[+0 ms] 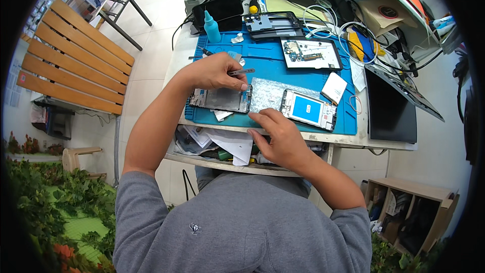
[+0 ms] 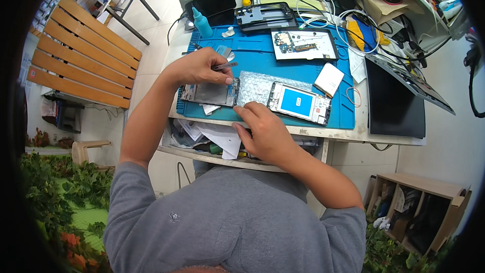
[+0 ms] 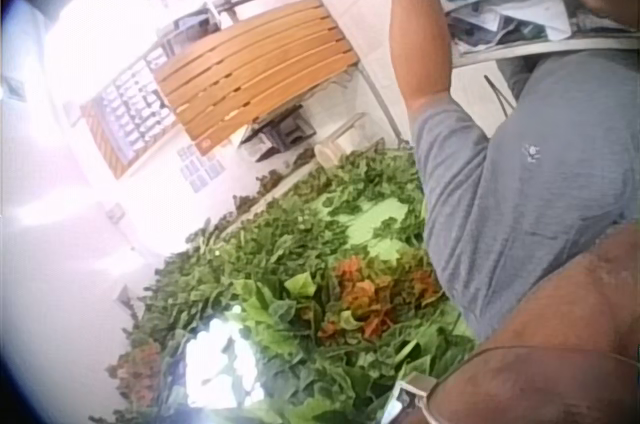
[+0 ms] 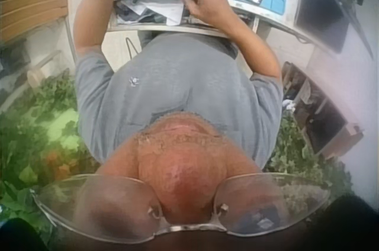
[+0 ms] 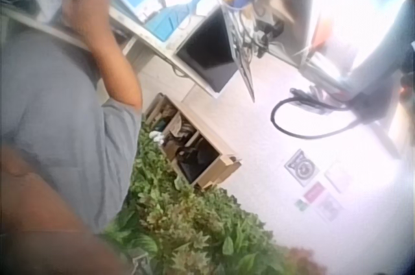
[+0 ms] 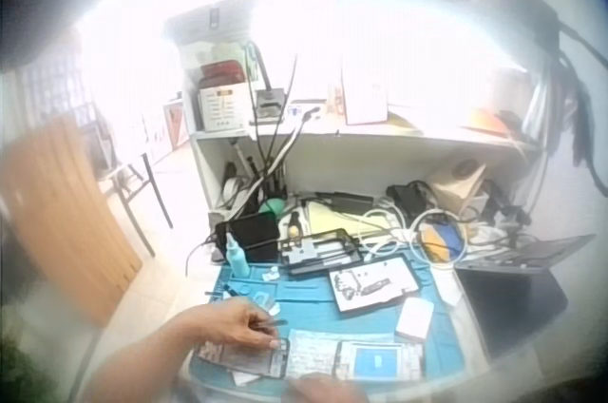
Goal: The person uses a pair of tweezers to detach a small component from a phone frame, then places a circuit board into the frame.
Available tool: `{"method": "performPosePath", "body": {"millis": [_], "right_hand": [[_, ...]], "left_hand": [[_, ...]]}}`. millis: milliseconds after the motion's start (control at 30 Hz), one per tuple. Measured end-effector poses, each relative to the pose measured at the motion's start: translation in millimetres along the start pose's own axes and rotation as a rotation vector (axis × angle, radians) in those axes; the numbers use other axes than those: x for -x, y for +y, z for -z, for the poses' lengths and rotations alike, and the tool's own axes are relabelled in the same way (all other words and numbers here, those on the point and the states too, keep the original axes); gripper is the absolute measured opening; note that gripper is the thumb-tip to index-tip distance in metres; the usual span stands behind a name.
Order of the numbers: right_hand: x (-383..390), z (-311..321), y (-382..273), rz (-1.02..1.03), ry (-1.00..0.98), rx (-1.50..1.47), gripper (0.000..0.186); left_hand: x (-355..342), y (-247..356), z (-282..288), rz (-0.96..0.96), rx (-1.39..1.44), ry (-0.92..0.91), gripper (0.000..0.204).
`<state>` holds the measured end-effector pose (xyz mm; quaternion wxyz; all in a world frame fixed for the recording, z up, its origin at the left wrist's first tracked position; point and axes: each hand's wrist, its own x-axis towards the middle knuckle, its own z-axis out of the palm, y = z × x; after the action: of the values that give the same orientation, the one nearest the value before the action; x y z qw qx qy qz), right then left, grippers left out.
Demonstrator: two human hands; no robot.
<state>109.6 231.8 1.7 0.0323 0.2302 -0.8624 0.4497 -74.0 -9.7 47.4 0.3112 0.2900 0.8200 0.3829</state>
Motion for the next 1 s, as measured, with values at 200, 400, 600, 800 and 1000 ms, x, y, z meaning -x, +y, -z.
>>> {"method": "performPosePath", "body": {"millis": [200,400,600,800,1000], "right_hand": [[1,-1,-9,0.074,-0.024,0.256,0.039],[-6,0,-5,0.161,-0.008,0.418,0.040],[-8,0,-1,0.148,-0.036,0.446,0.045],[-8,0,0,0.166,-0.036,0.467,0.046],[-9,0,1,0.166,-0.047,0.492,0.048]], "left_hand": [[-7,1,-1,0.021,-0.064,-0.038,0.038],[-10,1,-2,-0.009,-0.095,-0.058,0.036],[-13,7,-3,0.020,-0.183,-0.063,0.035],[-15,2,-3,0.032,-0.153,-0.056,0.033],[-15,2,-4,0.031,-0.160,-0.051,0.033]]}}
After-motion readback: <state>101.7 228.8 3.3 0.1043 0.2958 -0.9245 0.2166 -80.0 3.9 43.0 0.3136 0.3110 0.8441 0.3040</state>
